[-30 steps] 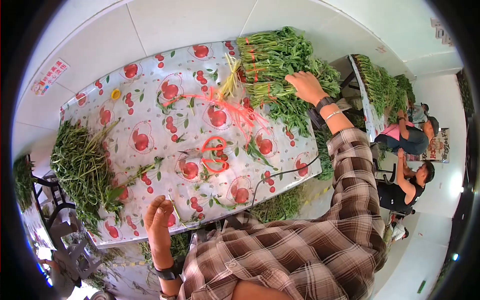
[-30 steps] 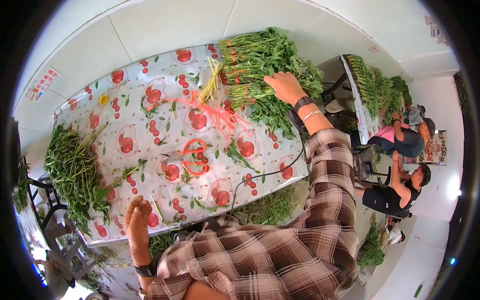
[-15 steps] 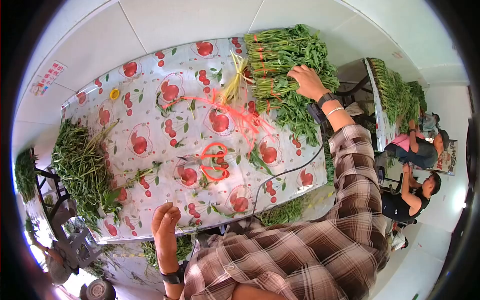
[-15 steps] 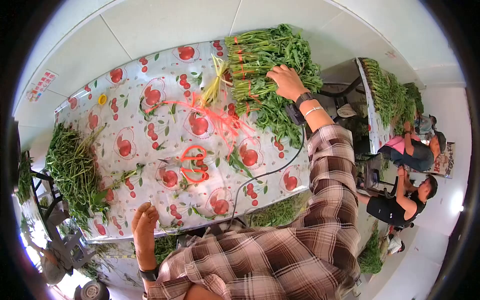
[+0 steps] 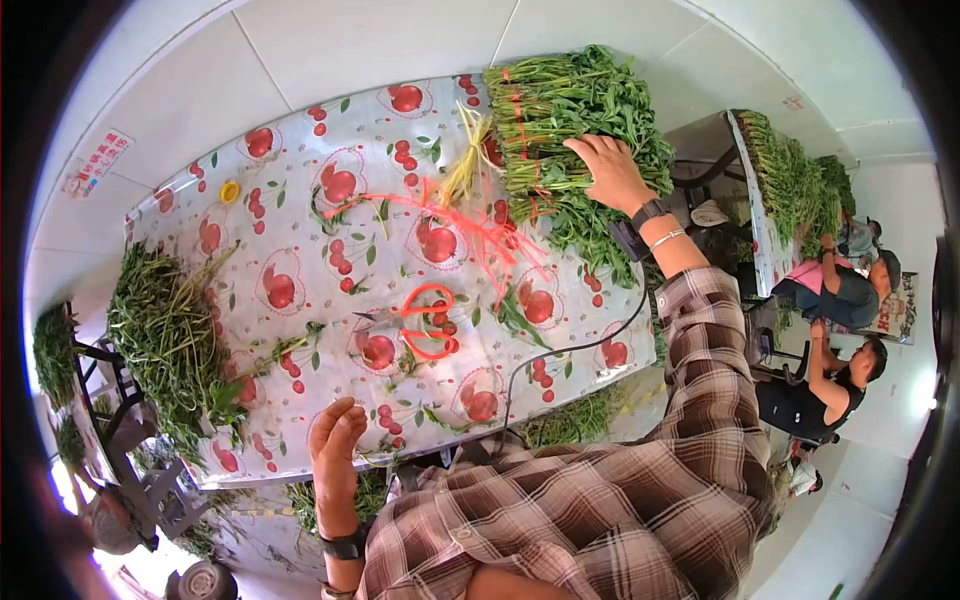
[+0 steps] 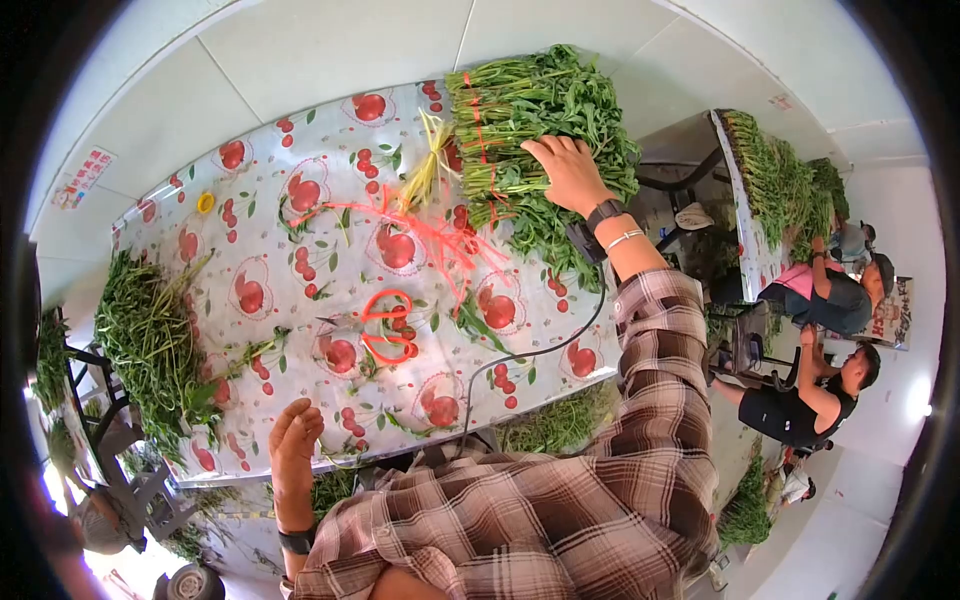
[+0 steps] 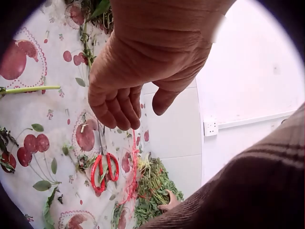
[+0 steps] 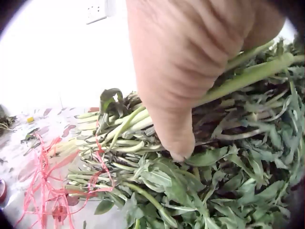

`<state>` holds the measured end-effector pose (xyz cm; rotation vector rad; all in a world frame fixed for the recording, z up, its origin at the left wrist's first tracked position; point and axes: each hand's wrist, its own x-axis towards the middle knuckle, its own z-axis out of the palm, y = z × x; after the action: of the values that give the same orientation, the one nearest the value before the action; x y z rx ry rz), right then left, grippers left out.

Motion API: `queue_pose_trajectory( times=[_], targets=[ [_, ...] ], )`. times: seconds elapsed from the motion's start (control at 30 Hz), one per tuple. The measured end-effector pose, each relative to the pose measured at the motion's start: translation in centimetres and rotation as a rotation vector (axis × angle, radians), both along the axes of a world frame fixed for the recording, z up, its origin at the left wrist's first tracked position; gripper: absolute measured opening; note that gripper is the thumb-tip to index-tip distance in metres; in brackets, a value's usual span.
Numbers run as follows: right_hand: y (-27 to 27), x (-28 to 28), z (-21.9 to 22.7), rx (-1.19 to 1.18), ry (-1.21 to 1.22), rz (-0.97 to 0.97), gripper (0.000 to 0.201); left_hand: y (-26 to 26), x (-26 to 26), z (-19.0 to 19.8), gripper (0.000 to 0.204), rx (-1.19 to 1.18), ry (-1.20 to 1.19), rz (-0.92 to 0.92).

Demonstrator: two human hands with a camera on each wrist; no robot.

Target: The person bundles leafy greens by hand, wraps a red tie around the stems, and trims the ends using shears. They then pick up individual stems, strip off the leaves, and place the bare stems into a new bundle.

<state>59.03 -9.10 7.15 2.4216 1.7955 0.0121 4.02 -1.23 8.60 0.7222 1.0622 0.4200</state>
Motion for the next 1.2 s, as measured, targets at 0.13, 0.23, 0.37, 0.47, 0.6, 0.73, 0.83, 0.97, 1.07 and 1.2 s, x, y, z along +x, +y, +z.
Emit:
queue_pose_trajectory(
  times=[0.13, 0.23, 0.37, 0.47, 0.6, 0.73, 0.83, 0.97, 1.07, 1.2],
  targets=[
    [-0.5, -2.0, 1.4, 0.173, -0.056, 0.112, 0.062, 0.3, -0.2, -0.3, 0.035, 0.003, 0.005, -0.004],
    [-0.7, -1.9, 0.9, 0.203, -0.118, 0.118, 0.052, 0.4, -0.3, -0.6, 0.034, -0.010, 0.013, -0.009],
    [-1.0, -3.1, -0.8, 0.107, -0.140, 0.050, 0.060, 0.4, -0.4, -0.7, 0.032, -0.020, 0.002, 0.005],
    [-1.7, -3.0, -3.0, 0.051, -0.065, -0.008, 0.082, 0.6, -0.4, -0.5, 0.033, -0.011, 0.036, -0.004],
    [-0.9, -2.0, -4.5, 0.079, -0.066, -0.060, 0.082, 0.4, -0.5, -1.1, 0.032, -0.023, 0.037, 0.001],
    [-0.7, -2.4, -4.4, 0.045, -0.090, -0.107, 0.086, 0.2, -0.1, -1.3, 0.032, -0.012, 0.025, 0.003],
    [-0.6, -2.8, -3.4, 0.004, -0.063, -0.133, 0.086, 0.3, -0.4, -1.2, 0.031, -0.006, 0.006, -0.020],
    [-0.9, -3.6, -2.3, 0.049, -0.004, -0.127, 0.082, 0.3, -0.8, -1.0, 0.034, 0.015, 0.025, -0.025],
    [-1.1, -4.4, -2.0, 0.120, -0.023, -0.074, 0.077, 0.2, -1.3, -1.0, 0.033, 0.026, 0.041, -0.015],
    [-0.6, -4.6, -4.0, 0.130, -0.131, -0.055, 0.070, 0.1, -1.6, -0.9, 0.030, 0.022, 0.050, -0.033]
  ],
)
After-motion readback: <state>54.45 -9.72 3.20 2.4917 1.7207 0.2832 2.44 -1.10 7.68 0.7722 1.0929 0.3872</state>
